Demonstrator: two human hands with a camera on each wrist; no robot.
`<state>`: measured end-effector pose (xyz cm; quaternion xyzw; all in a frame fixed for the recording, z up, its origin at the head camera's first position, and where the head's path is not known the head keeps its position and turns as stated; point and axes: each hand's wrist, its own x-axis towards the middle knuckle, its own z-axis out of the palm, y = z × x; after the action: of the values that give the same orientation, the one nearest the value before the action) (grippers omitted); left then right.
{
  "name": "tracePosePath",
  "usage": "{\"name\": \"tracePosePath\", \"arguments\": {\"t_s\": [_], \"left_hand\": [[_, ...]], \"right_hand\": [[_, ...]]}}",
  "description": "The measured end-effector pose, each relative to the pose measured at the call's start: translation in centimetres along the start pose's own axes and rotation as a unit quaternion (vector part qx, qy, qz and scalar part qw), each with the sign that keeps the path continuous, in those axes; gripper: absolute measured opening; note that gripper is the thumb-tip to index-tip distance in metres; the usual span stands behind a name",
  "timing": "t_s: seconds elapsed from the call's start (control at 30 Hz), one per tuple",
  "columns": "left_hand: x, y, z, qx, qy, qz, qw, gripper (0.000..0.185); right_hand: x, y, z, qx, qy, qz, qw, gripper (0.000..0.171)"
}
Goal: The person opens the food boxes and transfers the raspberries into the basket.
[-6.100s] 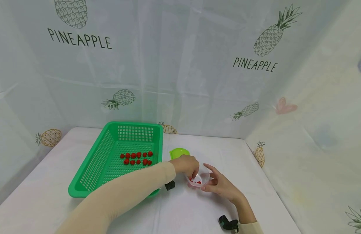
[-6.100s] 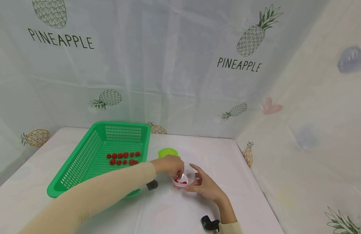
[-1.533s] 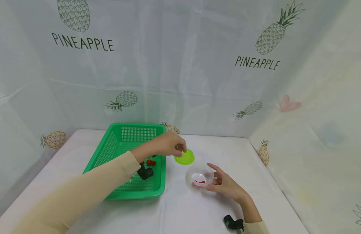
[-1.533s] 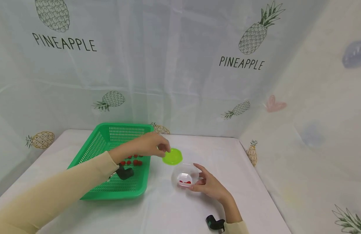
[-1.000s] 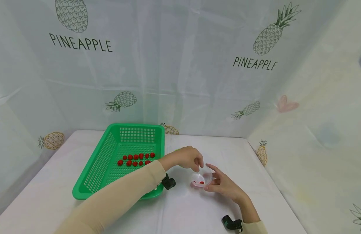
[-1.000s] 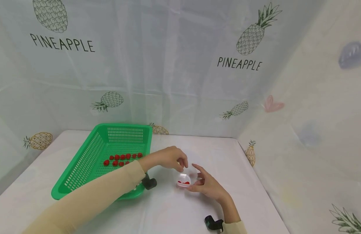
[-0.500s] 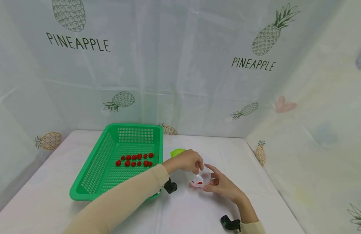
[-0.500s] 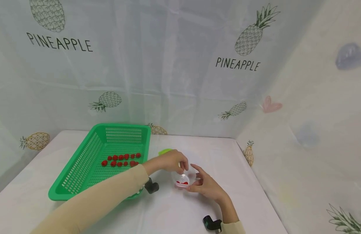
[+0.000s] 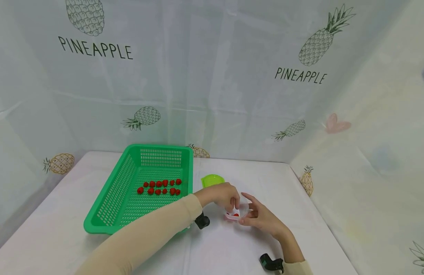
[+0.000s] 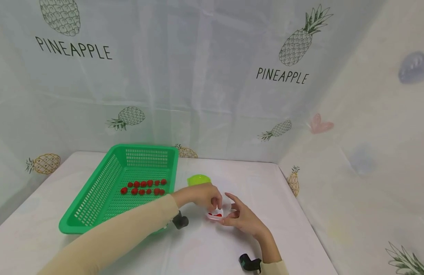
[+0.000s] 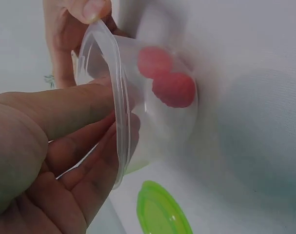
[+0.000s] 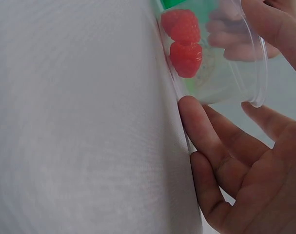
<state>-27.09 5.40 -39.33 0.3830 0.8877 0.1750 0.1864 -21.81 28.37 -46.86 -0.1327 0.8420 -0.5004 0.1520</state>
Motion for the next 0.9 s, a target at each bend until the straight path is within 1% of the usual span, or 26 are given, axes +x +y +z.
{"name": "tracePosePath", "arguments": {"t_s": [0.1,0.23,0.33,0.53,0.77,0.9], "left_hand": [[0.2,0.2,0.3,0.007,-0.008,0.002,0.9999,0.015],[0.6,0.3,0.8,0.017,-0.01,0.01,0.9998,0.018],[0.9,0.4,1.3,0.031,-0.005,0.013,0.9994,0.017],[1.3,0.5,1.9,0.063,0.013,0.014,0.9978,0.007],[1.1,0.8,2.2,0.057,0.033,0.001,0.9978,0.003],[0.8,1.0,2.3,0.05,0.043,-0.011,0.9977,0.005]], "right_hand": [[0.0,0.1,0.0,-0.003,0.001,0.001,1.0,0.098],[0.0,0.3,0.2,-0.002,0.001,0.0,1.0,0.098],[0.1,0.4,0.2,-0.002,0.004,0.003,1.0,0.098],[0.2,0.4,0.0,-0.006,0.002,-0.003,1.0,0.099],[0.2,0.3,0.0,-0.009,0.001,-0.001,1.0,0.1],[0.2,0.3,0.1,-0.009,0.001,-0.001,1.0,0.1]]}}
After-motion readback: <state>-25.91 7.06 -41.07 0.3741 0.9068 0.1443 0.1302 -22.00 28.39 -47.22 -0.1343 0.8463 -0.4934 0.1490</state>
